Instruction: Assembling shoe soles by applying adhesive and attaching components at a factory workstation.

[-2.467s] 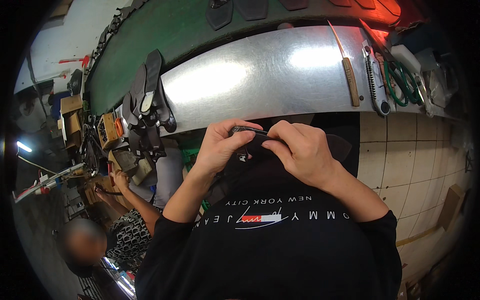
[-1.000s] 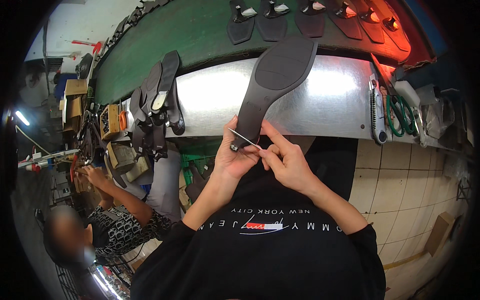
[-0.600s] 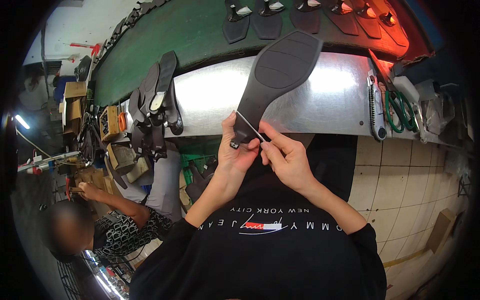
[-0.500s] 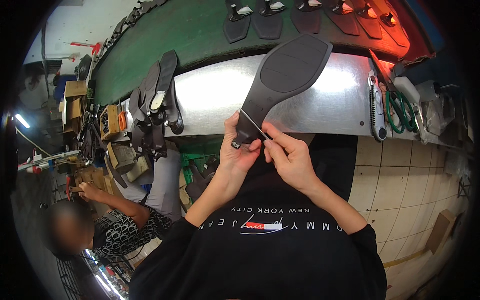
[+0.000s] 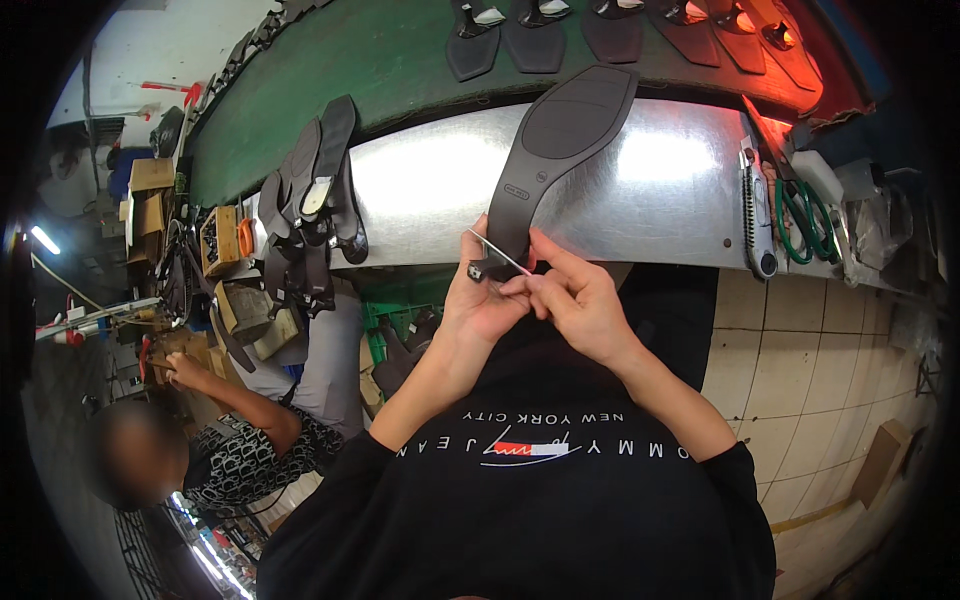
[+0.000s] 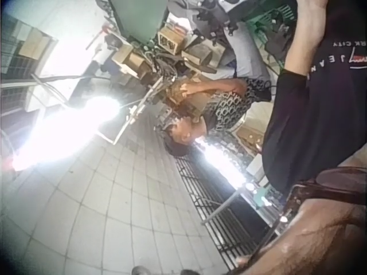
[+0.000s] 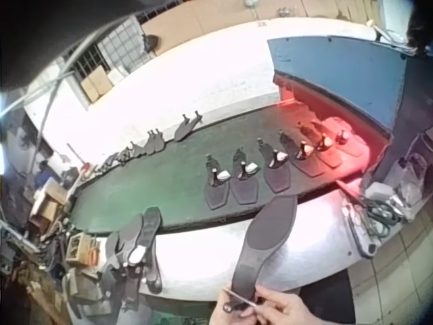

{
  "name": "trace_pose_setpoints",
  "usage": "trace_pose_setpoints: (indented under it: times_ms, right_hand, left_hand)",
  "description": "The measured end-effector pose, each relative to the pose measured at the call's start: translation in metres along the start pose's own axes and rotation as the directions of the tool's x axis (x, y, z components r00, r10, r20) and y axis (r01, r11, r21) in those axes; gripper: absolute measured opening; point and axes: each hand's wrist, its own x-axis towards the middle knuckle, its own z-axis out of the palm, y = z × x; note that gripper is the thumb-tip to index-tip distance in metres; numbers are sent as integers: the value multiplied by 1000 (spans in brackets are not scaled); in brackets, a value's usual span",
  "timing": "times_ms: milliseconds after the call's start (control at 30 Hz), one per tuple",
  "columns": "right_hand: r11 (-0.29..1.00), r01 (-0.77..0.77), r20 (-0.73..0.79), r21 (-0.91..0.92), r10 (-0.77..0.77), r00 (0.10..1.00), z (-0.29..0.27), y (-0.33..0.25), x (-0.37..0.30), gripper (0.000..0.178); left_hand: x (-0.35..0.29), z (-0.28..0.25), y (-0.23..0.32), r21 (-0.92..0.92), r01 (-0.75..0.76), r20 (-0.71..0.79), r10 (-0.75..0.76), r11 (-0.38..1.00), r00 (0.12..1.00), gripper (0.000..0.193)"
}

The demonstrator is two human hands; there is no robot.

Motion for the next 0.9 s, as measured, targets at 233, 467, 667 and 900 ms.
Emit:
trace_pose_setpoints:
  times_ms: [233,467,667,900]
  right_hand:
    - [939,-178,94,295,157,983,-19,-25,5,31]
    - [948,-233,212,217,187,959,-10,-34,-8,49]
    - [909,-292,176,299,248,953,10,-29,-13,55]
    - [629,-361,277,688,233,932,-6,-29,-12,30]
  left_hand:
    - [-7,4,1,-26,144,101,-141,989,985,24]
    - [-13,14,-3,380,-457,126,445,804,887,49]
    - [-10,11,-5,509,-680,222,682,529,697,68]
    - [-13,12,4,494,-676,276,639,547,718,76]
